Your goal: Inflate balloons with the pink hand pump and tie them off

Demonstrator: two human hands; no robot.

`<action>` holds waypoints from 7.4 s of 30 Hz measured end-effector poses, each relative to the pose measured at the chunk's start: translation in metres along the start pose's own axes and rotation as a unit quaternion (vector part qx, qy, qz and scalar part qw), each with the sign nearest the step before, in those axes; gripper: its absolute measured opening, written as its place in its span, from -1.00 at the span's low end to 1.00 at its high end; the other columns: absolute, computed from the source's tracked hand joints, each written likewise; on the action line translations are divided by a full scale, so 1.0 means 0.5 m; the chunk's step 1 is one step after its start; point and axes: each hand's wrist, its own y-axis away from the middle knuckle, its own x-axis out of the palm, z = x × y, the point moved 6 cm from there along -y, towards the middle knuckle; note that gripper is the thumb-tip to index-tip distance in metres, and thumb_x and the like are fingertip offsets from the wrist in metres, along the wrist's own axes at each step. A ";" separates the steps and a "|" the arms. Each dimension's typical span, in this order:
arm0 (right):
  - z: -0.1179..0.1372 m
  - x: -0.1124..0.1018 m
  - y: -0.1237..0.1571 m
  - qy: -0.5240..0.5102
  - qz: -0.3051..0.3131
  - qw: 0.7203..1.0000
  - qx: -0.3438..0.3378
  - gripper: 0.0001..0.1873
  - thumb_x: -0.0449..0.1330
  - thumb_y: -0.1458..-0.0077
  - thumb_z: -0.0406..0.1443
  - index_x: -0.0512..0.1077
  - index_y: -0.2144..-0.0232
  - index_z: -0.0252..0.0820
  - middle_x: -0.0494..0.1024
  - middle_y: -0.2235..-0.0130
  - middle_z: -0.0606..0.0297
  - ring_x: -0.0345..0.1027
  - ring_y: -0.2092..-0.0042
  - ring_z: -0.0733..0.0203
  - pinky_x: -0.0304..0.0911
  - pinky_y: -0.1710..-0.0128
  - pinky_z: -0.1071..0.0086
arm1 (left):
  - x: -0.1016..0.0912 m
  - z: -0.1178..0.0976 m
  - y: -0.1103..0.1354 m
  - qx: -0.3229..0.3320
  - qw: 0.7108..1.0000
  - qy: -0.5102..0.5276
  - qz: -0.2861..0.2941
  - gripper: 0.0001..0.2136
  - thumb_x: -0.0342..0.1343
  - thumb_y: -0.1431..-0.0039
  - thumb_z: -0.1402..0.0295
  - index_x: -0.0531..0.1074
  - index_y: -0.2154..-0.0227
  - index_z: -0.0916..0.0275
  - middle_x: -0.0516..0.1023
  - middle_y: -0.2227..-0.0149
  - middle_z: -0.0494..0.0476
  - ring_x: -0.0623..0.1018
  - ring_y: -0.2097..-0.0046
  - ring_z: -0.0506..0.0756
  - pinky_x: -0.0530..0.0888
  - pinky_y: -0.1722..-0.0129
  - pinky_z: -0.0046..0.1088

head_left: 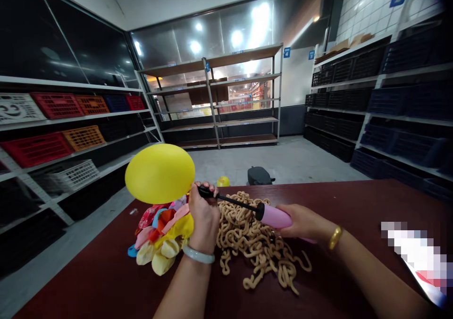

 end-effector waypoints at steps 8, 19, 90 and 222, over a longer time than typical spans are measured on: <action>0.020 0.015 -0.004 -0.027 -0.002 1.000 0.008 -0.58 0.29 0.12 -0.15 0.45 0.15 -0.10 0.57 0.30 0.31 0.41 0.35 0.17 0.17 0.41 0.41 | 0.043 0.118 0.109 -0.069 0.996 -0.039 0.046 -0.79 0.15 -0.14 0.21 0.25 0.38 0.19 0.33 0.49 -0.01 0.39 0.48 -0.01 0.31 0.50 -0.49; 0.035 0.019 -0.007 -0.027 -0.020 0.999 0.005 -0.49 0.29 0.12 -0.11 0.41 0.06 -0.05 0.57 0.21 0.29 0.43 0.27 0.11 0.18 0.37 0.40 | 0.056 0.070 0.089 -0.039 0.996 -0.062 0.053 -0.78 0.17 -0.12 0.23 0.26 0.40 0.21 0.35 0.48 0.00 0.40 0.48 -0.01 0.33 0.51 -0.50; 0.025 -0.014 0.003 0.107 -0.040 0.993 -0.008 -0.49 0.23 0.08 0.04 0.43 0.11 -0.05 0.58 0.23 0.25 0.44 0.24 0.04 0.12 0.34 0.35 | 0.009 -0.014 -0.010 0.016 0.999 -0.030 0.012 -0.82 0.14 -0.11 0.30 0.23 0.43 0.21 0.31 0.52 -0.05 0.37 0.51 -0.02 0.29 0.52 -0.52; 0.046 0.017 -0.013 0.153 -0.171 0.971 -0.067 -0.88 0.22 -0.14 -0.23 0.52 0.31 -0.14 0.53 0.23 0.22 0.39 0.21 0.19 0.18 0.30 0.38 | 0.049 0.118 0.101 -0.344 0.926 -0.123 0.093 -0.85 -0.02 -0.04 0.41 0.15 0.58 0.21 0.07 0.62 -0.07 0.14 0.63 -0.06 0.09 0.72 -0.57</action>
